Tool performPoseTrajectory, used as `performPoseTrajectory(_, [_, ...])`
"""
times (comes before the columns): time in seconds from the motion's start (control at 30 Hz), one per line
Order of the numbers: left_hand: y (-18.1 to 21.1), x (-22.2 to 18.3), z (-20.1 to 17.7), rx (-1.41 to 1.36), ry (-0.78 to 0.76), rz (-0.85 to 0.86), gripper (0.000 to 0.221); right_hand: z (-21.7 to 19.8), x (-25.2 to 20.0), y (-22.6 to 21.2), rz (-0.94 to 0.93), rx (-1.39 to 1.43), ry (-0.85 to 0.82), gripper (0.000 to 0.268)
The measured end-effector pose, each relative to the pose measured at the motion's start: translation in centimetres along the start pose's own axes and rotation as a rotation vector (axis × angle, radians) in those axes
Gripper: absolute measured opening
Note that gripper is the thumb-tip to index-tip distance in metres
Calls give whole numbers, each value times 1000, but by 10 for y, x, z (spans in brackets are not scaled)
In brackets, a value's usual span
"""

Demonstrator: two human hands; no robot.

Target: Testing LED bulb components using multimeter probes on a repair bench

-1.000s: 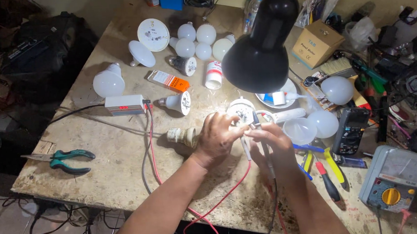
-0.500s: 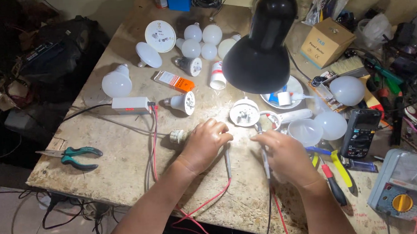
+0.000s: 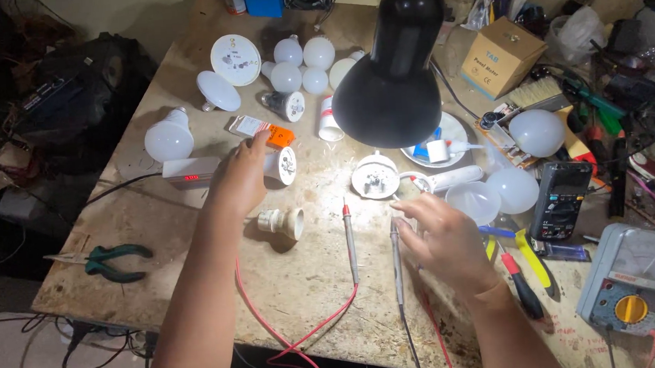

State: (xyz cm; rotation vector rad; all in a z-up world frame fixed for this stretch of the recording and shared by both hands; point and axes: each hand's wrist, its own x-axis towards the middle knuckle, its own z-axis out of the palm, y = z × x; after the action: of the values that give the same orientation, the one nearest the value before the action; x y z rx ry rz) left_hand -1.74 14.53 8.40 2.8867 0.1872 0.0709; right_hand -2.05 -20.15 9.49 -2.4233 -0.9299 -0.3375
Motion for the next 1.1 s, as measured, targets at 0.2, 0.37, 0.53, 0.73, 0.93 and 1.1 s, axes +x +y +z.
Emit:
performPoseTrajectory(0.2, [-14, 28, 45, -3, 8, 41, 54, 12, 2, 28, 109, 106, 164, 24])
performPoseTrajectory(0.37, [3, 17, 32, -279, 232, 263, 59, 7, 8, 15, 91, 125, 235, 23])
performPoseTrajectory(0.53, [24, 6, 25, -582, 475, 393, 52, 10, 9, 10, 100, 166, 259, 22])
performPoseTrajectory(0.73, [29, 12, 50, -681, 390, 511, 49, 19, 10, -2, 131, 220, 257, 25])
performPoseTrajectory(0.93, [34, 13, 61, -613, 383, 534, 56, 14, 3, -26, 108, 325, 243, 24])
performPoseTrajectory(1.1, [26, 32, 89, -740, 539, 465, 54, -20, -14, -56, 124, 834, -47, 14])
